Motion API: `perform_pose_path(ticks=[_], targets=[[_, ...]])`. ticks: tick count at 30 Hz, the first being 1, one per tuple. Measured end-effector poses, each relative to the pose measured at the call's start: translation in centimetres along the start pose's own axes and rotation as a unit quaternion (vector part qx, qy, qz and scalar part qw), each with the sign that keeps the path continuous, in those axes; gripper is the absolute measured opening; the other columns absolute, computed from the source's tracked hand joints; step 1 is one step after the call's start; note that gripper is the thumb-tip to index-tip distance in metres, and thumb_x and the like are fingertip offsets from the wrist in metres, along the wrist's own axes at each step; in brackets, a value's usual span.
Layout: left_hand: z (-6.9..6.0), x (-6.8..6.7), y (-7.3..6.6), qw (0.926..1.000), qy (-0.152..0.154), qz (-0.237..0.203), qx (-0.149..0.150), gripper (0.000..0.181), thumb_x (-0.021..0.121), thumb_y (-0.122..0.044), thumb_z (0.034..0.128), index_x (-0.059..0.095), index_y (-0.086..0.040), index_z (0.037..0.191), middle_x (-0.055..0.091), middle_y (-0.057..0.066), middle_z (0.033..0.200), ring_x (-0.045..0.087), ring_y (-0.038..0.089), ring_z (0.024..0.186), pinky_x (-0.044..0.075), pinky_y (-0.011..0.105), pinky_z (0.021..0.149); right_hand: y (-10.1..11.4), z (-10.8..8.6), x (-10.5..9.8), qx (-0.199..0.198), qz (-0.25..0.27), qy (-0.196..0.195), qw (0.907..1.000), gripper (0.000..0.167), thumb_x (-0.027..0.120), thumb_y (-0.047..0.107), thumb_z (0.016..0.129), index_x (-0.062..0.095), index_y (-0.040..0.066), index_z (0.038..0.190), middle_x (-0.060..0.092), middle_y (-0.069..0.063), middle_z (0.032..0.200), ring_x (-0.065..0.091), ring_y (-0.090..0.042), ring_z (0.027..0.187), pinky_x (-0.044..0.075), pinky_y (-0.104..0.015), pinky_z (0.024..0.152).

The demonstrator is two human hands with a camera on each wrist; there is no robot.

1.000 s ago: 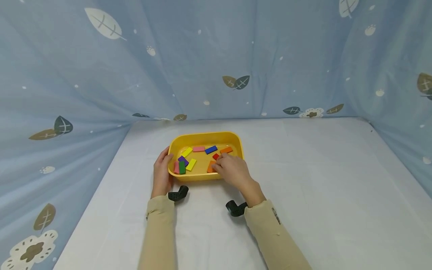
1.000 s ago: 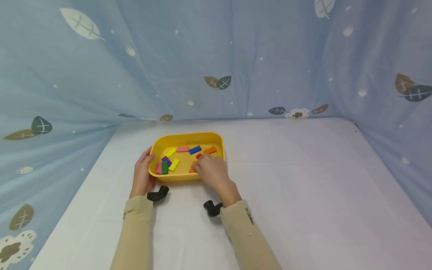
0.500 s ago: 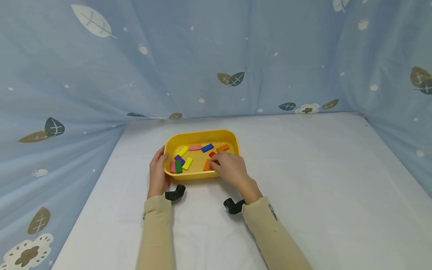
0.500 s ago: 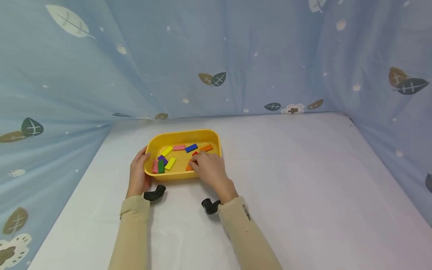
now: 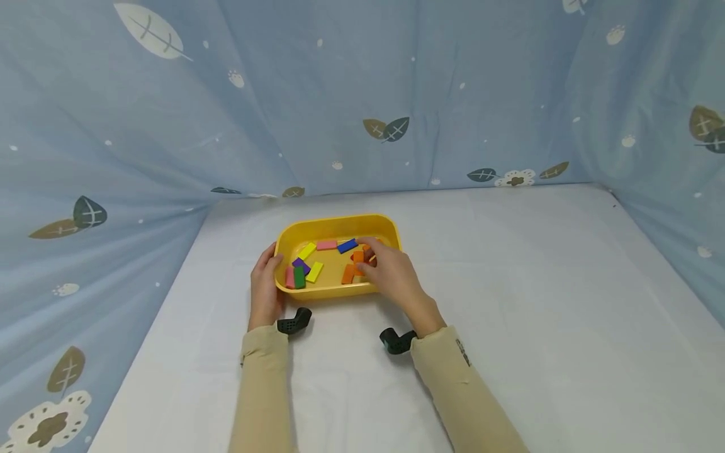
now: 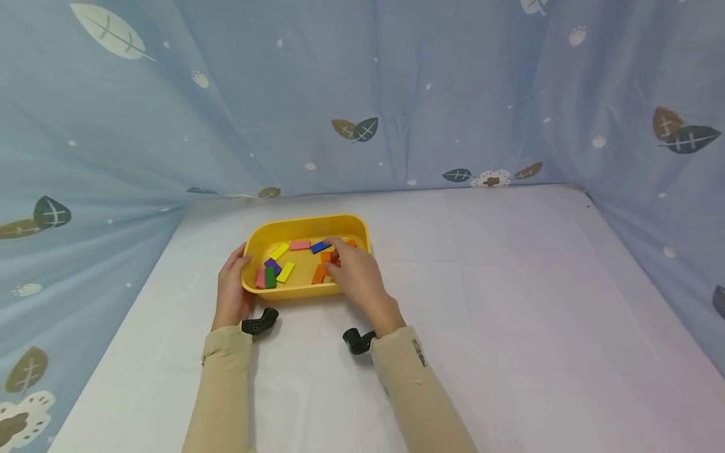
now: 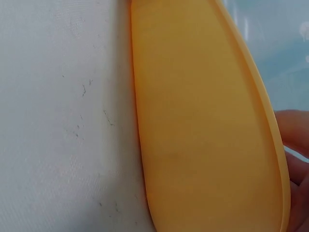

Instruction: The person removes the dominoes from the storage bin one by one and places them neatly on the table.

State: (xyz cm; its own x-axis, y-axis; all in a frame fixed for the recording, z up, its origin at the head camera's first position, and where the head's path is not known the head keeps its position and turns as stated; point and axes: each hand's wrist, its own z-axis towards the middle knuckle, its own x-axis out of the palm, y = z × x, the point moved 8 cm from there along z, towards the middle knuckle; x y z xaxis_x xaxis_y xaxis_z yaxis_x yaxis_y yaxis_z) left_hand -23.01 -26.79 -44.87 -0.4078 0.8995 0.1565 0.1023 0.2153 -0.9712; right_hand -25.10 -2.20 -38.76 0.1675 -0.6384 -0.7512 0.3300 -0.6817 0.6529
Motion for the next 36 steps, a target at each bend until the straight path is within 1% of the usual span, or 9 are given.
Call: perform_pose_path(ticks=[5,11,14,16,19,22,29,32,36], targets=[[0.0,-0.1,0.2,0.9999,-0.003,-0.012,0.007,0.038,0.049,-0.025,0.091,0.048,-0.02,0.129,0.04,-0.003,0.134,0.039,0.015,0.12,0.034,0.026,0.099,0.2,-0.1,0.0,-0.021,-0.01,-0.012,0.9997,0.034,0.062,0.026,0.083,0.057,0.017,0.115,0.057,0.007,0.081,0.048,-0.011,0.067,0.043,-0.023,0.061],[0.0,0.5,0.4,0.9995,-0.001,-0.029,0.014,0.038,0.049,-0.024,0.0907,0.048,-0.019,0.129,0.04,-0.003,0.134,0.039,0.015,0.12,0.035,0.026,0.098,0.0,-0.3,-0.8,-0.04,-0.02,-0.05,0.9977,0.03,0.057,0.023,0.087,0.057,0.015,0.116,0.057,0.004,0.089,0.047,-0.012,0.068,0.042,-0.024,0.059],[0.0,0.4,0.5,0.9992,-0.003,-0.036,0.02,0.038,0.05,-0.023,0.0904,0.049,-0.019,0.128,0.041,-0.003,0.133,0.04,0.014,0.119,0.035,0.025,0.098,-0.6,-0.1,-0.9,-0.025,0.023,-0.04,0.9986,0.032,0.057,0.025,0.087,0.055,0.018,0.119,0.056,0.004,0.093,0.049,-0.012,0.068,0.043,-0.024,0.058],[0.0,0.2,0.5,0.999,-0.008,-0.037,0.023,0.037,0.05,-0.023,0.0901,0.05,-0.019,0.127,0.042,-0.003,0.132,0.041,0.014,0.118,0.036,0.025,0.097,-1.3,0.0,-1.0,-0.004,0.086,-0.028,0.9959,0.033,0.057,0.027,0.087,0.054,0.02,0.12,0.055,0.005,0.094,0.052,-0.014,0.067,0.045,-0.025,0.055],[0.0,0.0,0.4,0.9992,-0.008,-0.033,0.023,0.037,0.05,-0.022,0.09,0.05,-0.019,0.127,0.043,-0.002,0.131,0.041,0.015,0.118,0.036,0.026,0.098,-2.5,0.0,-1.5,0.024,0.195,-0.032,0.98,0.035,0.057,0.031,0.086,0.053,0.021,0.119,0.054,0.003,0.097,0.057,-0.023,0.067,0.045,-0.027,0.049],[0.3,0.0,0.0,0.9995,0.0,-0.013,0.027,0.037,0.051,-0.022,0.09,0.05,-0.017,0.127,0.043,-0.002,0.131,0.042,0.015,0.118,0.036,0.027,0.098,-4.1,-0.3,-2.4,0.038,0.275,-0.064,0.9586,0.036,0.058,0.033,0.085,0.055,0.02,0.118,0.053,-0.001,0.099,0.059,-0.028,0.069,0.046,-0.028,0.047],[1.5,0.5,-0.8,0.9989,0.015,0.013,0.042,0.036,0.052,-0.023,0.089,0.052,-0.018,0.125,0.046,-0.002,0.128,0.045,0.014,0.115,0.037,0.025,0.096,-8.7,-0.9,-3.9,0.104,0.366,-0.167,0.9094,0.032,0.054,0.025,0.089,0.055,0.02,0.12,0.052,-0.005,0.102,0.054,-0.032,0.073,0.046,-0.024,0.053],[1.7,0.4,-0.7,0.9991,0.003,-0.001,0.042,0.034,0.054,-0.023,0.0884,0.054,-0.019,0.122,0.048,-0.003,0.127,0.046,0.013,0.113,0.039,0.023,0.094,-10.0,-0.8,-4.1,0.122,0.365,-0.174,0.9063,0.031,0.051,0.022,0.09,0.054,0.021,0.121,0.051,-0.005,0.102,0.054,-0.035,0.077,0.048,-0.025,0.058],[1.2,0.0,-0.1,0.9991,-0.01,-0.011,0.04,0.033,0.054,-0.022,0.0883,0.055,-0.019,0.122,0.048,-0.003,0.126,0.047,0.012,0.113,0.04,0.022,0.093,-11.5,-0.9,-3.4,0.149,0.331,-0.15,0.9197,0.03,0.05,0.021,0.091,0.054,0.023,0.12,0.052,-0.004,0.101,0.054,-0.03,0.074,0.048,-0.026,0.06]])
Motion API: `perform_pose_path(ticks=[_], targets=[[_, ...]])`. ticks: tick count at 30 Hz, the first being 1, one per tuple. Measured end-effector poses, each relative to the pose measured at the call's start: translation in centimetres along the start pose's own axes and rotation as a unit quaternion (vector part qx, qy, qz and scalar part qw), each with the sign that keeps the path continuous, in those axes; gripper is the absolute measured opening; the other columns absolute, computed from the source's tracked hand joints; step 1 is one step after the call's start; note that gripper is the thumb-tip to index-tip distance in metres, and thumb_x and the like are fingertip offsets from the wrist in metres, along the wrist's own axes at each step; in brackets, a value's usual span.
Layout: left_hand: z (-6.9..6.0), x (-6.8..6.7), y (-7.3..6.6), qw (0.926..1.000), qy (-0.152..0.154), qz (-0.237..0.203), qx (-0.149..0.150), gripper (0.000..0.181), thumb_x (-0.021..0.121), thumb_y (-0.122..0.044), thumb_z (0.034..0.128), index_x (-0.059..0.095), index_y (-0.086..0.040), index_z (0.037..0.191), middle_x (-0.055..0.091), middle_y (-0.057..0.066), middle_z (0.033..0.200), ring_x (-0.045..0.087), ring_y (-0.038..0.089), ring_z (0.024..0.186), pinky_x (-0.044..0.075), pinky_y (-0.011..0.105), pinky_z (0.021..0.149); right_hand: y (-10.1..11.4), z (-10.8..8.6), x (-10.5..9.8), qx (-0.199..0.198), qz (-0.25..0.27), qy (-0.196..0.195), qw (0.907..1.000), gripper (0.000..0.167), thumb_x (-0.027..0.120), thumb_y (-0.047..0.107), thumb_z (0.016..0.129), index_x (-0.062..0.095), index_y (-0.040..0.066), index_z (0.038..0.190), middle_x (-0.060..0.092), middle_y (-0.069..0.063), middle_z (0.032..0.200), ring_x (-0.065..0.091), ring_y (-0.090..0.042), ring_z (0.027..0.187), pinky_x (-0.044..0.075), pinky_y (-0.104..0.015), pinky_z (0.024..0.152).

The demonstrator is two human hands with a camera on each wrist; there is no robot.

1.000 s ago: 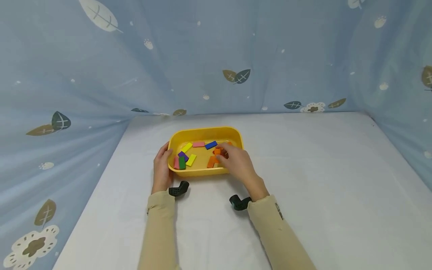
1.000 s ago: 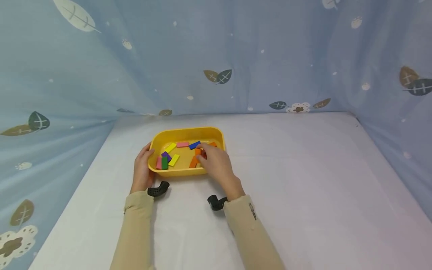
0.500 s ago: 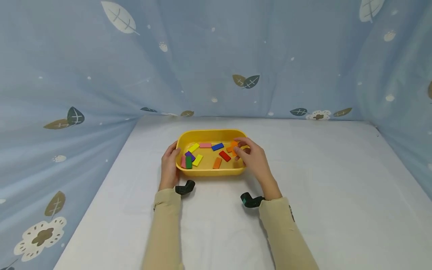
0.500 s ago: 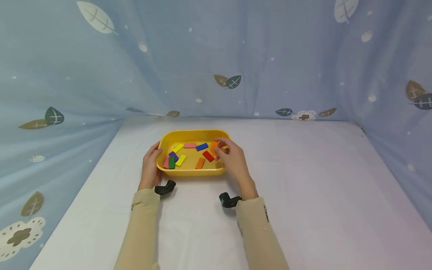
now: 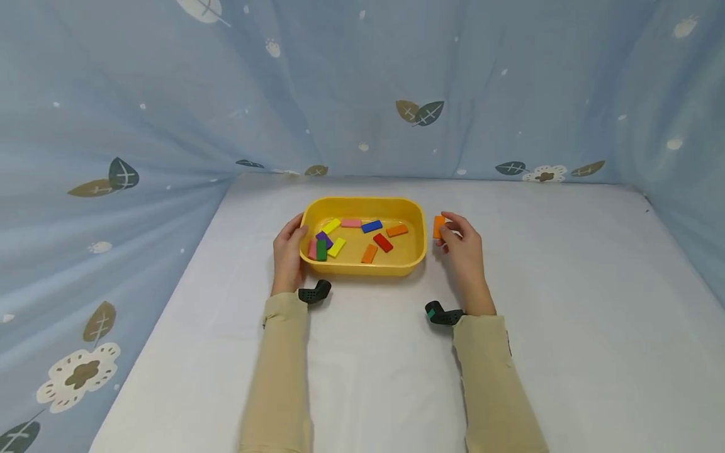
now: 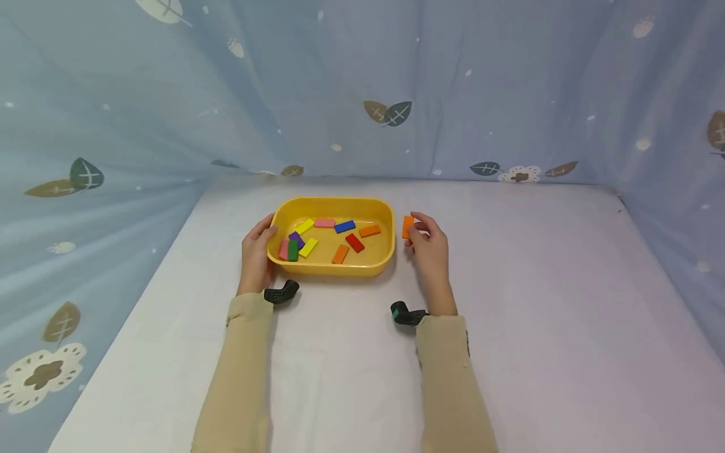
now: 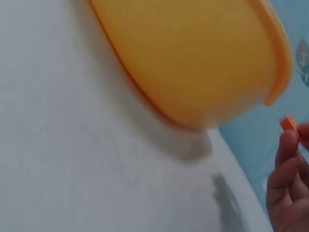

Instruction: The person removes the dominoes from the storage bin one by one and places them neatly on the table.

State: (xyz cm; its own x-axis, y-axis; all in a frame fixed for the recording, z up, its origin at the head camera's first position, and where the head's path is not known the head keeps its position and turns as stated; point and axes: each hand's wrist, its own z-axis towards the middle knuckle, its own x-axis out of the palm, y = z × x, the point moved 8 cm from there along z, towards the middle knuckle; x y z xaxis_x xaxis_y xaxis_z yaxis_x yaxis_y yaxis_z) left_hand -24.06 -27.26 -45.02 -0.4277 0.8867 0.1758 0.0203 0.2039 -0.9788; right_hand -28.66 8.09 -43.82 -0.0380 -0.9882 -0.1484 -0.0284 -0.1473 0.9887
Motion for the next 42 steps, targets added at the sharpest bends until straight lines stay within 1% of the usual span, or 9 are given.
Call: perform_pose_path(ticks=[6,10,14,19,24,27,30,34,42], targets=[[0.0,0.3,-0.1,1.0,-0.004,-0.007,0.006,0.033,0.054,-0.02,0.0882,0.056,-0.017,0.121,0.049,-0.003,0.125,0.047,0.011,0.112,0.04,0.022,0.093,-1.2,0.2,-0.8,0.017,-0.048,0.014,0.9986,0.033,0.051,0.021,0.09,0.053,0.019,0.123,0.053,-0.004,0.103,0.051,-0.024,0.069,0.045,-0.024,0.055],[0.1,0.4,-0.2,1.0,0.003,-0.008,0.003,0.033,0.053,-0.02,0.0886,0.055,-0.018,0.122,0.048,-0.003,0.126,0.046,0.011,0.113,0.039,0.021,0.093,-1.9,0.4,-1.3,0.031,-0.087,0.015,0.9956,0.033,0.05,0.022,0.09,0.053,0.018,0.123,0.053,-0.005,0.103,0.052,-0.022,0.065,0.045,-0.022,0.051],[0.0,-0.1,-0.2,1.0,-0.002,0.0,-0.003,0.034,0.054,-0.022,0.0889,0.055,-0.02,0.122,0.047,-0.004,0.127,0.044,0.011,0.115,0.039,0.02,0.093,-2.4,0.5,-0.9,0.04,-0.11,0.049,0.9919,0.034,0.049,0.018,0.091,0.051,0.017,0.125,0.052,-0.007,0.105,0.052,-0.021,0.063,0.047,-0.023,0.051],[-0.2,-0.6,-0.1,1.0,-0.004,0.004,-0.006,0.033,0.053,-0.024,0.0892,0.055,-0.022,0.122,0.046,-0.005,0.128,0.044,0.011,0.116,0.038,0.021,0.094,-2.4,0.5,0.0,0.02,-0.162,0.081,0.9833,0.038,0.049,0.013,0.087,0.05,0.014,0.125,0.053,-0.006,0.106,0.054,-0.022,0.067,0.047,-0.028,0.059],[-0.3,0.0,-0.3,1.0,0.006,0.001,0.004,0.033,0.053,-0.023,0.0893,0.055,-0.02,0.122,0.047,-0.004,0.127,0.045,0.011,0.115,0.039,0.02,0.093,-2.0,0.3,-0.1,0.011,-0.247,0.06,0.9672,0.04,0.05,0.013,0.084,0.051,0.012,0.124,0.055,-0.009,0.107,0.052,-0.025,0.089,0.046,-0.038,0.078],[-0.2,0.4,-0.4,0.9998,0.014,0.005,0.009,0.034,0.053,-0.023,0.0893,0.054,-0.019,0.123,0.047,-0.004,0.128,0.045,0.011,0.115,0.038,0.02,0.093,-1.6,0.2,-0.4,0.003,-0.278,0.043,0.9595,0.038,0.049,0.012,0.084,0.053,0.008,0.122,0.055,-0.011,0.104,0.049,-0.027,0.094,0.042,-0.041,0.083],[-0.2,0.4,-0.2,0.9998,0.016,0.009,0.011,0.034,0.053,-0.024,0.0894,0.054,-0.02,0.123,0.047,-0.005,0.128,0.044,0.011,0.115,0.039,0.02,0.093,-1.6,0.1,-0.5,0.004,-0.29,0.034,0.9564,0.038,0.049,0.012,0.083,0.054,0.007,0.12,0.054,-0.012,0.102,0.048,-0.027,0.092,0.041,-0.041,0.083],[-0.1,0.5,-0.3,0.9998,0.017,0.008,0.009,0.034,0.053,-0.023,0.0894,0.054,-0.021,0.123,0.047,-0.004,0.128,0.044,0.012,0.115,0.039,0.021,0.094,-1.5,0.1,-0.7,0.007,-0.281,0.028,0.9593,0.038,0.049,0.012,0.083,0.054,0.008,0.121,0.054,-0.011,0.103,0.048,-0.027,0.094,0.04,-0.042,0.085],[-0.1,0.3,-0.1,0.9998,0.006,0.017,-0.001,0.034,0.053,-0.022,0.0892,0.054,-0.022,0.123,0.047,-0.006,0.127,0.044,0.01,0.115,0.039,0.02,0.093,-1.3,0.0,-0.4,0.0,-0.283,0.045,0.9581,0.038,0.048,0.011,0.083,0.054,0.008,0.121,0.055,-0.012,0.105,0.048,-0.028,0.098,0.039,-0.043,0.087]])
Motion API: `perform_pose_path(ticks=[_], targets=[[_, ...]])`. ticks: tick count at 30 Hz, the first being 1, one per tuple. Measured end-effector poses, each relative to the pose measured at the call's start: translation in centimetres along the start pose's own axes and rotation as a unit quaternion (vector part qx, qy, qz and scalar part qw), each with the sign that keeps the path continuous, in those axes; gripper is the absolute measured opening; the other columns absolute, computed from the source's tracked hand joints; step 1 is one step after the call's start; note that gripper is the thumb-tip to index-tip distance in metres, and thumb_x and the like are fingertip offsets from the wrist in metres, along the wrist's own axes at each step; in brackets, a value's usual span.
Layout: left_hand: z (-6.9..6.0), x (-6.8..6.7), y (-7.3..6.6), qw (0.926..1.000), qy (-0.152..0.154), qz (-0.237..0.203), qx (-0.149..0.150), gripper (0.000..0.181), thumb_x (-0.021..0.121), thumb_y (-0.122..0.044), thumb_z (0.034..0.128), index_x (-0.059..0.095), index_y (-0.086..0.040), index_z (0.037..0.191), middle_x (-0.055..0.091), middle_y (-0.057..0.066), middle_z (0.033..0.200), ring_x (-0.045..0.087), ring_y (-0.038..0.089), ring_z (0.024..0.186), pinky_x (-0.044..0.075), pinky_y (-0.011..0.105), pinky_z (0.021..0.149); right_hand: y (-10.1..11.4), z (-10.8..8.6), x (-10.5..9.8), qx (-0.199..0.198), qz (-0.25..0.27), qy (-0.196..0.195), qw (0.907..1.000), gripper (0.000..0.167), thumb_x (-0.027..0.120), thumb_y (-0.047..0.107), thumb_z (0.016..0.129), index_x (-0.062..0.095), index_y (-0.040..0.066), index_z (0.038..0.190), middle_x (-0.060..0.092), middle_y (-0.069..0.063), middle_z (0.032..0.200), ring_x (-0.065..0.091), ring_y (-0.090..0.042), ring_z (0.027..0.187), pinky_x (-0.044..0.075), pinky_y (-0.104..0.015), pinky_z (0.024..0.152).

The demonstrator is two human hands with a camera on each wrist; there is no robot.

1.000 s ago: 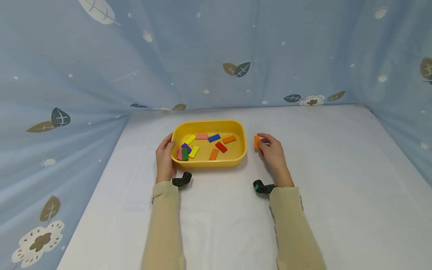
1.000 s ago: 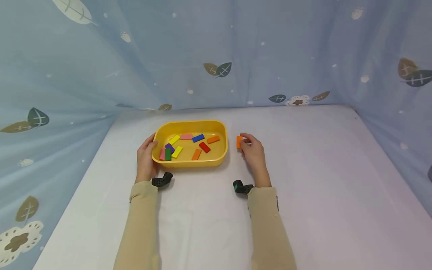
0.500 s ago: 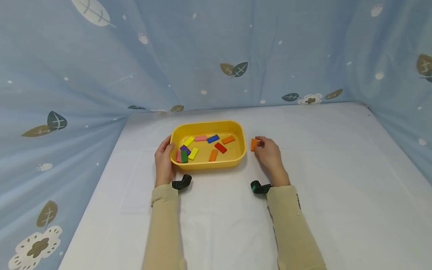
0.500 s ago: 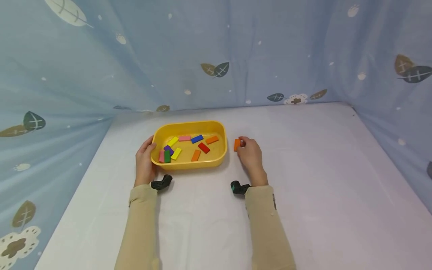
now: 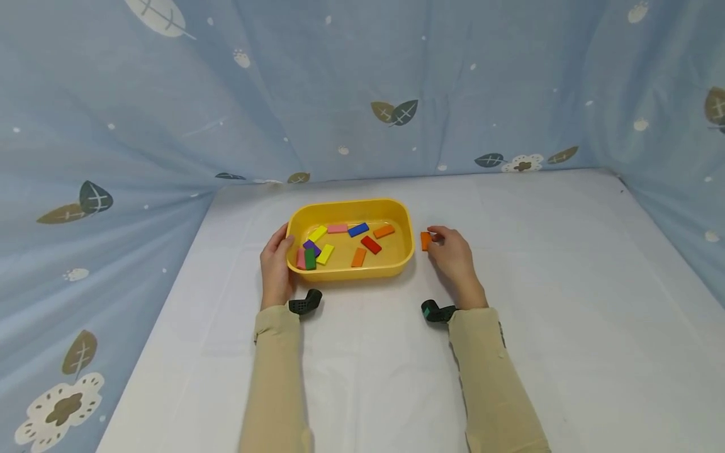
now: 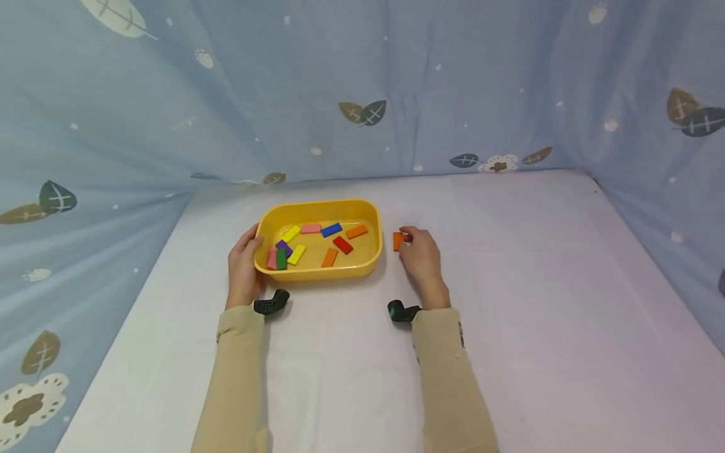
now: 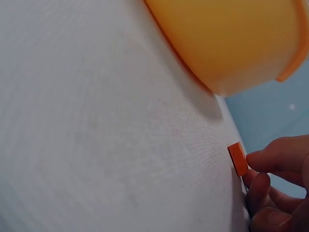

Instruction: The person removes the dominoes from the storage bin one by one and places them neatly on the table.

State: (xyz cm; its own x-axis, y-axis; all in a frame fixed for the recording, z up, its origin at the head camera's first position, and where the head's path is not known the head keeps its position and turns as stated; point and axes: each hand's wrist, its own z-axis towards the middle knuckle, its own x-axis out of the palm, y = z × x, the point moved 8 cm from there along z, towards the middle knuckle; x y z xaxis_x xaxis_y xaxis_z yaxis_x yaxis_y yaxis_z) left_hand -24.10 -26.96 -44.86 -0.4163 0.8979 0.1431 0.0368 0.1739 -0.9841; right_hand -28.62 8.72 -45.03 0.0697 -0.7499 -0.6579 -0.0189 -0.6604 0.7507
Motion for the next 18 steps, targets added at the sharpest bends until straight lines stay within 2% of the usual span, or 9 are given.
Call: perform_pose_path(ticks=[5,9,13,18], targets=[[0.0,0.0,0.0,1.0,0.006,0.0,0.0,0.035,0.053,-0.023,0.0891,0.053,-0.022,0.124,0.046,-0.006,0.128,0.044,0.011,0.115,0.039,0.02,0.094,0.0,0.0,-0.1,0.014,0.009,-0.012,0.9998,0.037,0.044,0.011,0.085,0.054,0.01,0.121,0.052,-0.01,0.105,0.047,-0.027,0.094,0.041,-0.042,0.084],[-0.1,0.0,-0.1,1.0,0.005,0.0,0.005,0.034,0.053,-0.024,0.0889,0.054,-0.022,0.123,0.046,-0.006,0.128,0.044,0.011,0.115,0.038,0.021,0.094,0.4,-0.1,-0.5,0.016,0.054,-0.04,0.9976,0.036,0.043,0.012,0.087,0.054,0.011,0.121,0.05,-0.01,0.105,0.048,-0.025,0.088,0.043,-0.037,0.076],[-0.2,0.1,-0.1,1.0,0.006,0.004,0.004,0.034,0.054,-0.024,0.0889,0.054,-0.022,0.123,0.047,-0.006,0.128,0.044,0.011,0.115,0.038,0.021,0.094,2.1,-0.6,-0.7,-0.011,0.104,-0.082,0.9911,0.031,0.044,0.014,0.089,0.057,0.013,0.117,0.052,-0.006,0.101,0.05,-0.02,0.083,0.044,-0.031,0.069],[-0.1,0.0,0.0,1.0,0.002,0.001,-0.002,0.035,0.054,-0.024,0.0888,0.054,-0.022,0.124,0.046,-0.005,0.129,0.043,0.011,0.117,0.038,0.021,0.095,5.2,-1.3,-1.0,-0.077,0.135,-0.133,0.9789,0.025,0.048,0.015,0.091,0.061,0.013,0.112,0.058,-0.001,0.091,0.053,-0.014,0.08,0.047,-0.026,0.067]])
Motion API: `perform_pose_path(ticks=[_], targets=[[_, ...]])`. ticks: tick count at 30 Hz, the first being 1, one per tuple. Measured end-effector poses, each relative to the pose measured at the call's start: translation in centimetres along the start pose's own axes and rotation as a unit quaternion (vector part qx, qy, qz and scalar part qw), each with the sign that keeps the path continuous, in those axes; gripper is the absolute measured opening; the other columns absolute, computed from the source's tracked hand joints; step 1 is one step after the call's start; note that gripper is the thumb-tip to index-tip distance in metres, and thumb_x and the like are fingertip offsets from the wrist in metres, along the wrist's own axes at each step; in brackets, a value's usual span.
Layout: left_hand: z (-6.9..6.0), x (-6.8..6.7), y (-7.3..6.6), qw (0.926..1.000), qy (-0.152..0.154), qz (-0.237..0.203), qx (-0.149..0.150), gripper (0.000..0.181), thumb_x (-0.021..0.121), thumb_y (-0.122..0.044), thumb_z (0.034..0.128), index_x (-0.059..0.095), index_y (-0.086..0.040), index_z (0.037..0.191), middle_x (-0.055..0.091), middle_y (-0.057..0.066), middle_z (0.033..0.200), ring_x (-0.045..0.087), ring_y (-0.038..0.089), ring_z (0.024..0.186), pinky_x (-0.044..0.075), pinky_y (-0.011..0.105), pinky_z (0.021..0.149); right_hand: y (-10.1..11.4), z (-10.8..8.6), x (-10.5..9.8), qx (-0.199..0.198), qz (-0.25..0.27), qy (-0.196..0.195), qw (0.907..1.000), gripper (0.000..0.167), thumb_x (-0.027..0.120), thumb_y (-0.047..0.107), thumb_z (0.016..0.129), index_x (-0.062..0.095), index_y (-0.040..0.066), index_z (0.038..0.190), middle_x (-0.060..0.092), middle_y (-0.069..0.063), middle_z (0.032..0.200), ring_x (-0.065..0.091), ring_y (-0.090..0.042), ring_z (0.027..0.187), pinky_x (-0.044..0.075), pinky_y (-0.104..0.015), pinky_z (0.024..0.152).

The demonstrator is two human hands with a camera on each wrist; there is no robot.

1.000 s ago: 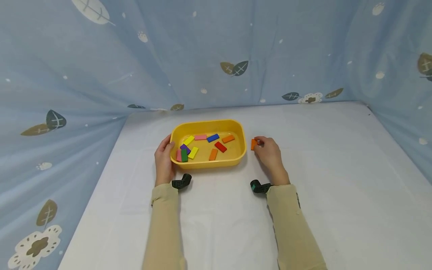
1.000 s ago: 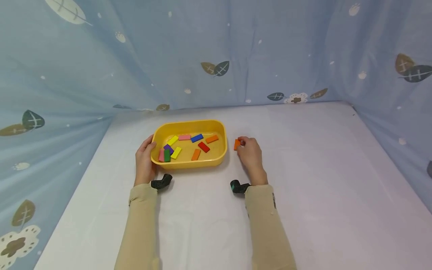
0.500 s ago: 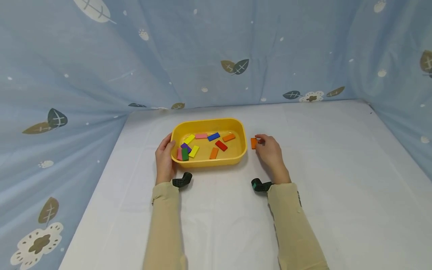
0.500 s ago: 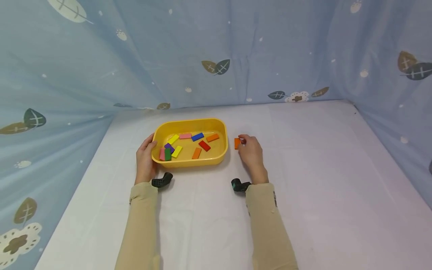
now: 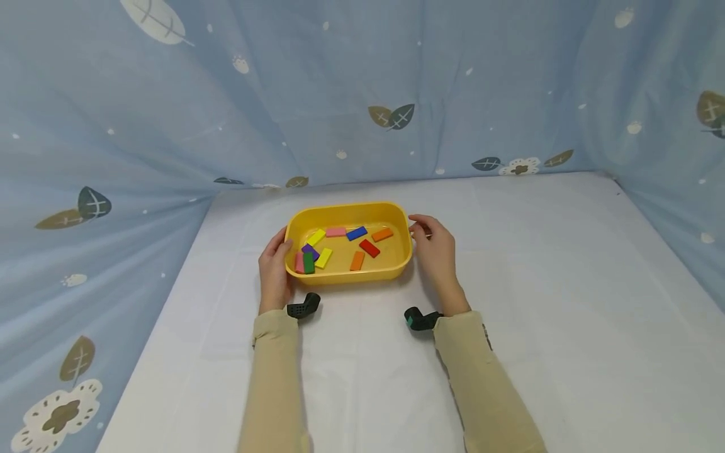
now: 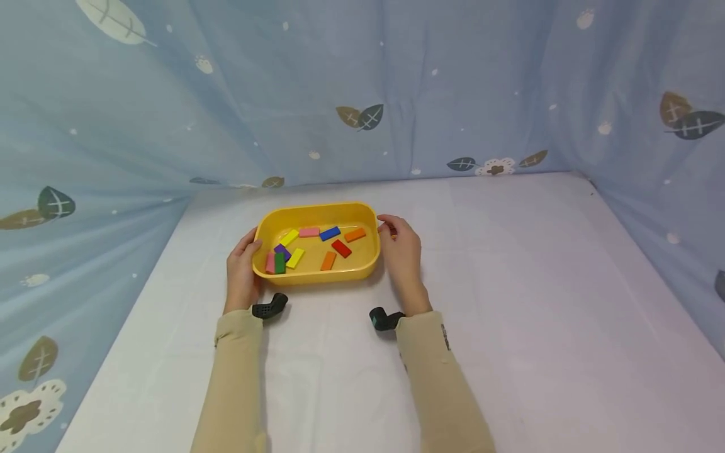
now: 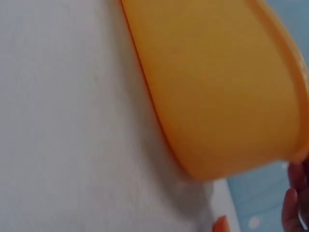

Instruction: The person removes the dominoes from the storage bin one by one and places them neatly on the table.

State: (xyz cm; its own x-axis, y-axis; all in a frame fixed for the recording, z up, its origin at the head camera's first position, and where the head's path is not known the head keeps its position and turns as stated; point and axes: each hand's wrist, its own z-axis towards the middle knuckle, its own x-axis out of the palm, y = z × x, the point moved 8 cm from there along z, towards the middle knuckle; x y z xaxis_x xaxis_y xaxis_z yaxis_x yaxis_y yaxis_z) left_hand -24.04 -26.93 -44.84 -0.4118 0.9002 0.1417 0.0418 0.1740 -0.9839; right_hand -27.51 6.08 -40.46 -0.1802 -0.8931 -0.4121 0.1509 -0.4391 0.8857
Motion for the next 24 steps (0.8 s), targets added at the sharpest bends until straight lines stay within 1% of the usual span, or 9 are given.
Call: perform_pose_path(ticks=[3,5,7,11,13,16,18,21,24], targets=[[0.1,0.0,0.2,1.0,-0.004,0.002,-0.001,0.035,0.054,-0.026,0.0885,0.054,-0.024,0.124,0.046,-0.007,0.129,0.042,0.011,0.118,0.038,0.021,0.095,2.1,-0.4,0.2,-0.064,-0.006,-0.014,0.9978,0.023,0.049,0.012,0.09,0.061,0.01,0.11,0.061,-0.001,0.088,0.053,-0.015,0.08,0.047,-0.027,0.071],[0.1,0.0,0.2,1.0,-0.004,0.004,-0.001,0.035,0.054,-0.026,0.0884,0.054,-0.024,0.124,0.046,-0.007,0.13,0.042,0.011,0.118,0.038,0.021,0.095,3.2,-0.7,0.6,-0.092,-0.006,-0.008,0.9957,0.024,0.049,0.012,0.09,0.061,0.009,0.111,0.062,-0.001,0.089,0.054,-0.015,0.082,0.047,-0.028,0.073],[0.1,0.0,0.1,1.0,-0.003,-0.002,-0.002,0.036,0.054,-0.024,0.0882,0.054,-0.023,0.124,0.046,-0.006,0.13,0.042,0.011,0.119,0.037,0.022,0.095,3.8,-1.0,1.3,-0.093,0.009,0.018,0.9955,0.026,0.049,0.015,0.091,0.058,0.009,0.115,0.06,-0.001,0.095,0.055,-0.014,0.086,0.047,-0.028,0.077],[0.0,-0.1,0.0,0.9999,0.001,-0.004,-0.012,0.036,0.054,-0.022,0.0886,0.054,-0.023,0.124,0.046,-0.006,0.13,0.041,0.01,0.119,0.037,0.021,0.095,4.5,-1.6,3.2,-0.054,0.041,0.087,0.9939,0.033,0.049,0.021,0.091,0.051,0.013,0.123,0.053,0.0,0.108,0.054,-0.013,0.096,0.046,-0.029,0.086],[0.0,-0.1,-0.1,0.9999,0.002,-0.004,-0.015,0.036,0.054,-0.022,0.0888,0.053,-0.022,0.125,0.046,-0.006,0.13,0.041,0.009,0.119,0.037,0.021,0.095,5.1,-1.9,4.0,-0.054,0.011,0.107,0.9928,0.034,0.05,0.022,0.091,0.05,0.014,0.124,0.051,-0.001,0.112,0.054,-0.015,0.097,0.045,-0.031,0.086],[0.0,0.0,-0.1,0.9998,0.005,-0.009,-0.017,0.037,0.054,-0.023,0.0887,0.053,-0.022,0.125,0.046,-0.006,0.131,0.04,0.009,0.12,0.036,0.022,0.096,5.6,-2.2,5.0,-0.059,-0.059,0.132,0.9878,0.033,0.052,0.025,0.09,0.054,0.016,0.122,0.051,-0.004,0.113,0.055,-0.017,0.093,0.045,-0.033,0.077],[-0.1,-0.1,0.1,0.9997,0.005,-0.016,-0.017,0.037,0.055,-0.023,0.0884,0.053,-0.022,0.125,0.045,-0.005,0.131,0.04,0.01,0.12,0.036,0.023,0.096,5.5,-2.3,5.5,-0.053,-0.103,0.148,0.9821,0.033,0.051,0.03,0.089,0.056,0.018,0.12,0.052,-0.003,0.113,0.055,-0.018,0.091,0.044,-0.033,0.07],[-0.2,-0.1,0.3,0.9996,0.006,-0.022,-0.017,0.037,0.055,-0.023,0.0881,0.054,-0.022,0.125,0.045,-0.005,0.131,0.04,0.01,0.12,0.037,0.023,0.096,5.3,-2.3,6.1,-0.038,-0.148,0.174,0.9728,0.033,0.051,0.036,0.088,0.058,0.022,0.117,0.052,-0.001,0.115,0.055,-0.016,0.091,0.044,-0.033,0.068],[-0.3,-0.1,0.2,0.9996,0.009,-0.019,-0.017,0.037,0.055,-0.024,0.0884,0.053,-0.024,0.125,0.045,-0.006,0.131,0.041,0.009,0.119,0.038,0.022,0.095,5.3,-2.3,6.7,-0.035,-0.198,0.191,0.9608,0.035,0.051,0.04,0.087,0.058,0.024,0.117,0.05,-0.001,0.119,0.056,-0.016,0.084,0.046,-0.033,0.065]])
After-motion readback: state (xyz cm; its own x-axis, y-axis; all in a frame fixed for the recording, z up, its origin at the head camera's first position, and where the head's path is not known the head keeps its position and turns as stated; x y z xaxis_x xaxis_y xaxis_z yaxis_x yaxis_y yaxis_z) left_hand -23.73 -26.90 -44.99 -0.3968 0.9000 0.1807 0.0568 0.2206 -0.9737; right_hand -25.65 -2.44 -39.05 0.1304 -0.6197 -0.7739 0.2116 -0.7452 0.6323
